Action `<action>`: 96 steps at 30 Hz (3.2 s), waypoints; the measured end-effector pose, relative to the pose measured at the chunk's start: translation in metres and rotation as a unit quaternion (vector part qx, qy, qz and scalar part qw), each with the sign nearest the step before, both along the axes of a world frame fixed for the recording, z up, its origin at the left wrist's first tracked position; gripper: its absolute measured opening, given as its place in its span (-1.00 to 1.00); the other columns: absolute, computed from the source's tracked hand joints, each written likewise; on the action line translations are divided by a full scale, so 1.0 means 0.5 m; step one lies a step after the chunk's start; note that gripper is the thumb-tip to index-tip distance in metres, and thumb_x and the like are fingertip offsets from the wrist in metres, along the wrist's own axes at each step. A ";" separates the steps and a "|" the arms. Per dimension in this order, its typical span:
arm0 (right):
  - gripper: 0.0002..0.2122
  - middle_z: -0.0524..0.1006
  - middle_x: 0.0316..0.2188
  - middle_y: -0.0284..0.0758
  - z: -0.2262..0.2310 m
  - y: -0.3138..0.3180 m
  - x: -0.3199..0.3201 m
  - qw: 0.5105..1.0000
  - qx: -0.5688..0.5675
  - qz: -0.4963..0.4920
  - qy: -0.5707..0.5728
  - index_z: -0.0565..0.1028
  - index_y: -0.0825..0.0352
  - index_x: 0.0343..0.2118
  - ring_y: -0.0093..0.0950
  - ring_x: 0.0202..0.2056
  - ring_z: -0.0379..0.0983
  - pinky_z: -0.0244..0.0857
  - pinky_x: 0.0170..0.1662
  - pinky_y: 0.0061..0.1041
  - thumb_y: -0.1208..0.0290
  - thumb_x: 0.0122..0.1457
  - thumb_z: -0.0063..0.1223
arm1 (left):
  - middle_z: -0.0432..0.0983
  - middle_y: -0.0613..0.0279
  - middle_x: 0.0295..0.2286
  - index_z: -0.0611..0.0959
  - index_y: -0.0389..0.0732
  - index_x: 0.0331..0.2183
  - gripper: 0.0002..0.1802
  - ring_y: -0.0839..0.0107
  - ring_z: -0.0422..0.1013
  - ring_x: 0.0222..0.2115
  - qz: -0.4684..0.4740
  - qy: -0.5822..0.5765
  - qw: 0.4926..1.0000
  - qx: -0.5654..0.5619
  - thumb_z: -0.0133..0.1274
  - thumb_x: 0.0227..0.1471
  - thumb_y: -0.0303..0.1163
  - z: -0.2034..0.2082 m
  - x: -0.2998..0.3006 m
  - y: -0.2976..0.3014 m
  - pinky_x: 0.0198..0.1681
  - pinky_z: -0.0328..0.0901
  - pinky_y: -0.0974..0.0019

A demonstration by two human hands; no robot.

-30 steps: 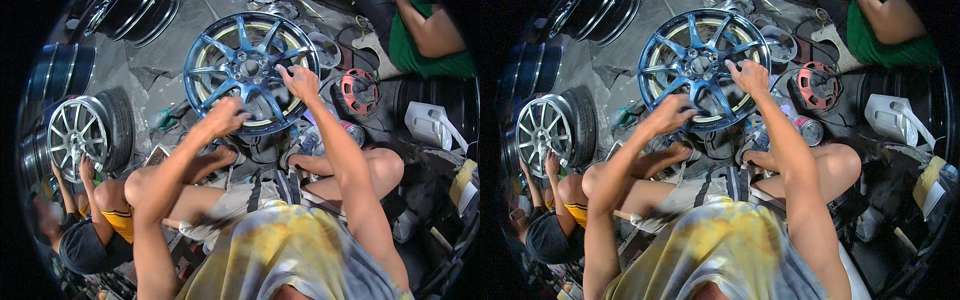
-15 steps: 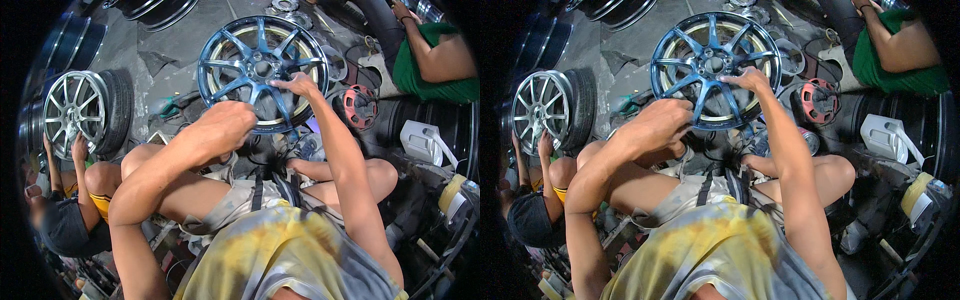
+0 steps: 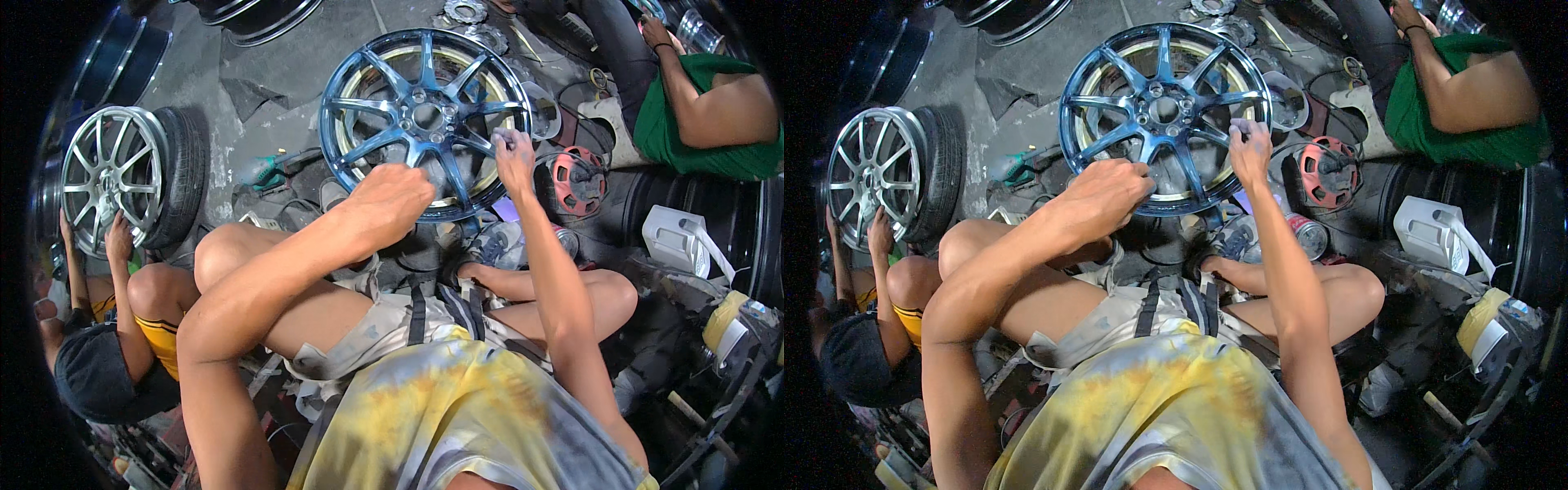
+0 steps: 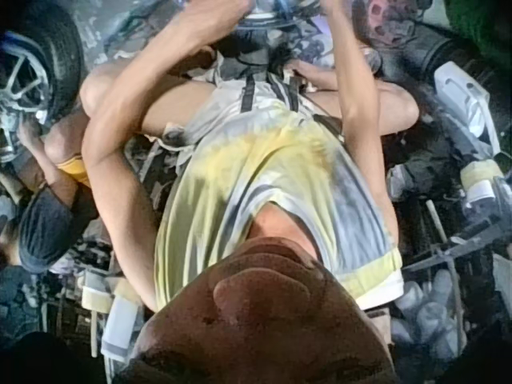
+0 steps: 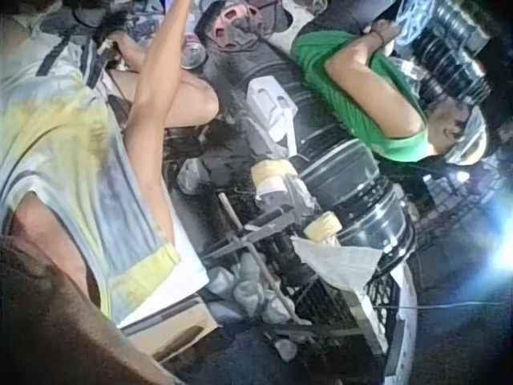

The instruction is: The person sits on the floor and uses a small abrasive pad to manually polish the surface of a blue car wheel rim. They systematically rub the spokes and the outer lip of the rim, occasionally rotating the wheel to access different sections. Other workers and wheel parts are visible in the background.

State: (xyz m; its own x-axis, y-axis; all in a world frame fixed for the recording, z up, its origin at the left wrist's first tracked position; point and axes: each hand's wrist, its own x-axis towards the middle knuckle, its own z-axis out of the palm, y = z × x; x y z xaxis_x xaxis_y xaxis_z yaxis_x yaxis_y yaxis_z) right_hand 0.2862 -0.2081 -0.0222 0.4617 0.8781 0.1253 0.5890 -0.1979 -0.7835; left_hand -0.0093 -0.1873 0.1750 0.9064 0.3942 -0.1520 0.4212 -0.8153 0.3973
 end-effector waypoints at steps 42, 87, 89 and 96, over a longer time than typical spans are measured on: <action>-0.61 0.45 -0.03 -0.16 0.073 -0.034 -0.067 0.950 0.013 0.219 -0.222 0.48 0.07 0.21 -0.09 -0.08 0.42 0.31 -0.04 -0.13 0.30 0.31 0.07 | 0.62 -0.09 -0.44 0.62 -0.37 -0.28 -0.80 -0.03 0.61 -0.34 -0.051 0.057 0.996 -0.034 0.14 -0.05 -0.58 -0.040 0.060 -0.034 -0.29 0.49 0.02; -0.74 0.64 -0.31 -0.36 0.198 -0.145 -0.102 0.857 -0.244 0.233 0.390 0.55 0.33 -0.11 -0.66 -0.27 0.52 0.42 -0.18 -0.56 0.30 0.26 0.30 | 0.61 -0.20 -0.35 0.69 -0.42 -0.17 -0.68 -0.07 0.57 -0.30 0.218 -0.088 0.942 -0.238 0.15 0.19 -0.32 -0.120 0.049 0.012 -0.14 0.42 0.01; -0.73 0.65 -0.38 -0.33 0.177 -0.149 -0.081 0.911 -0.183 0.188 0.320 0.54 0.39 -0.16 -0.56 -0.34 0.55 0.43 -0.21 -0.48 0.28 0.26 0.27 | 0.50 -0.23 -0.06 0.58 -0.46 0.01 -0.48 -0.04 0.46 -0.04 0.186 -0.017 0.977 -0.098 0.09 0.25 -0.17 -0.155 0.054 0.022 0.09 0.31 -0.02; -0.72 0.63 -0.46 -0.17 0.170 -0.143 -0.029 0.978 -0.109 0.134 0.113 0.49 0.45 -0.20 -0.42 -0.41 0.56 0.39 -0.29 -0.32 0.28 0.28 0.21 | 0.16 -0.31 0.29 0.21 -0.56 0.29 -0.12 -0.14 0.02 0.36 0.262 -0.003 0.961 0.086 -0.08 0.32 0.04 -0.314 0.180 -0.035 0.43 -0.16 -0.15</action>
State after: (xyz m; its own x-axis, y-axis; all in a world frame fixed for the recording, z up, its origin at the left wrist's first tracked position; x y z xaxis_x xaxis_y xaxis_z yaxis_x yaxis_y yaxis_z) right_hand 0.2716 -0.2795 0.0627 0.2047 0.9660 -0.1581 0.4593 -0.2374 -0.8560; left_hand 0.0808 -0.2050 0.0178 0.5770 0.8159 -0.0382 0.7901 -0.5457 0.2793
